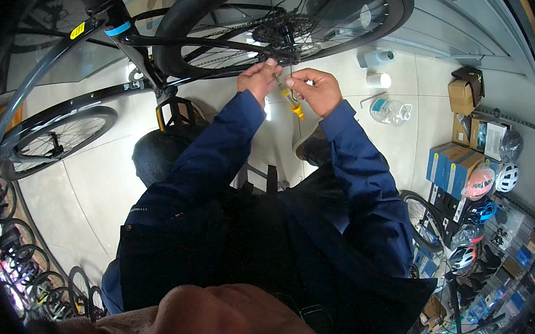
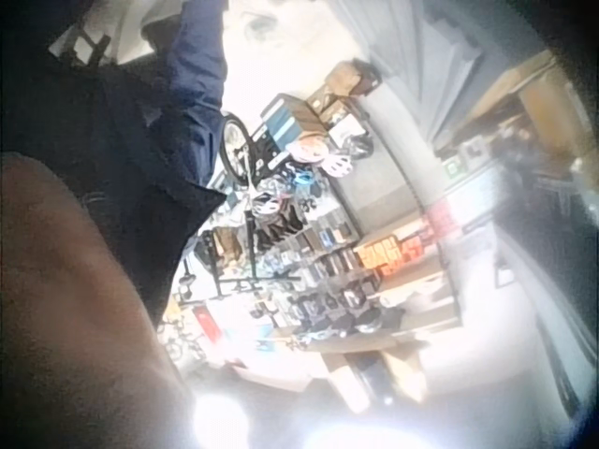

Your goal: The person uses a screwdriver to adjust the rear derailleur of a bicycle, then wipes the handlebar with a cloth and applies lubricant from a small bottle. The person continues to adjust the derailleur and wipe the handlebar repeatedly.

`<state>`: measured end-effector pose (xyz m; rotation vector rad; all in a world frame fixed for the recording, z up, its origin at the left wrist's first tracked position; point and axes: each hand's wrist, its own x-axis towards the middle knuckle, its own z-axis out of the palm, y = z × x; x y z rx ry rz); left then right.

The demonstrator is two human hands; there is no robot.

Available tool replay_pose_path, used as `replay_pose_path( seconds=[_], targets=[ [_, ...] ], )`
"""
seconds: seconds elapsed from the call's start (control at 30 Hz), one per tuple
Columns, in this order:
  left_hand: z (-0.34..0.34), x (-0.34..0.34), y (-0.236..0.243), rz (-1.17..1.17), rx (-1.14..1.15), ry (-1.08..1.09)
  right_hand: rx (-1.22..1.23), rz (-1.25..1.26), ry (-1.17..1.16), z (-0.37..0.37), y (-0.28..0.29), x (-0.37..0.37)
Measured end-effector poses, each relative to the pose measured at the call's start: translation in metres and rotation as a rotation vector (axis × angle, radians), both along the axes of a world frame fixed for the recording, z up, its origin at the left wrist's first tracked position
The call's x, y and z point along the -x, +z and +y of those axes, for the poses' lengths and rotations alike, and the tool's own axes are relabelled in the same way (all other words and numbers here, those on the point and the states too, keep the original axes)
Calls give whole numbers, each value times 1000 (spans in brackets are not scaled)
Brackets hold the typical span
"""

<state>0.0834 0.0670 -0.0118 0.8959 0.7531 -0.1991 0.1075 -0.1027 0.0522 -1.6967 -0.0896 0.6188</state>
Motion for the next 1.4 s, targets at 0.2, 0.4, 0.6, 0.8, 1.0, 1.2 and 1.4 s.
replay_pose_path(
  seconds=[0.2,0.4,0.6,0.8,1.0,1.2,1.4],
  targets=[
    [0,-1,3,15,-22,-46,24,48,-7,-2,2,1],
    [0,-1,2,7,28,-77,32,60,11,-4,4,-3],
    [5,-1,-2,0,259,10,3,52,19,-5,4,-4],
    [0,-1,-4,-67,179,28,-6,53,21,-5,7,-3],
    [-6,-1,-7,-54,108,61,-11,53,14,-6,8,-5],
    [-6,-4,-17,-101,198,88,-3,59,37,-7,7,-6],
    [-11,1,-6,-62,94,139,-6,71,41,-6,6,-5]
  ],
)
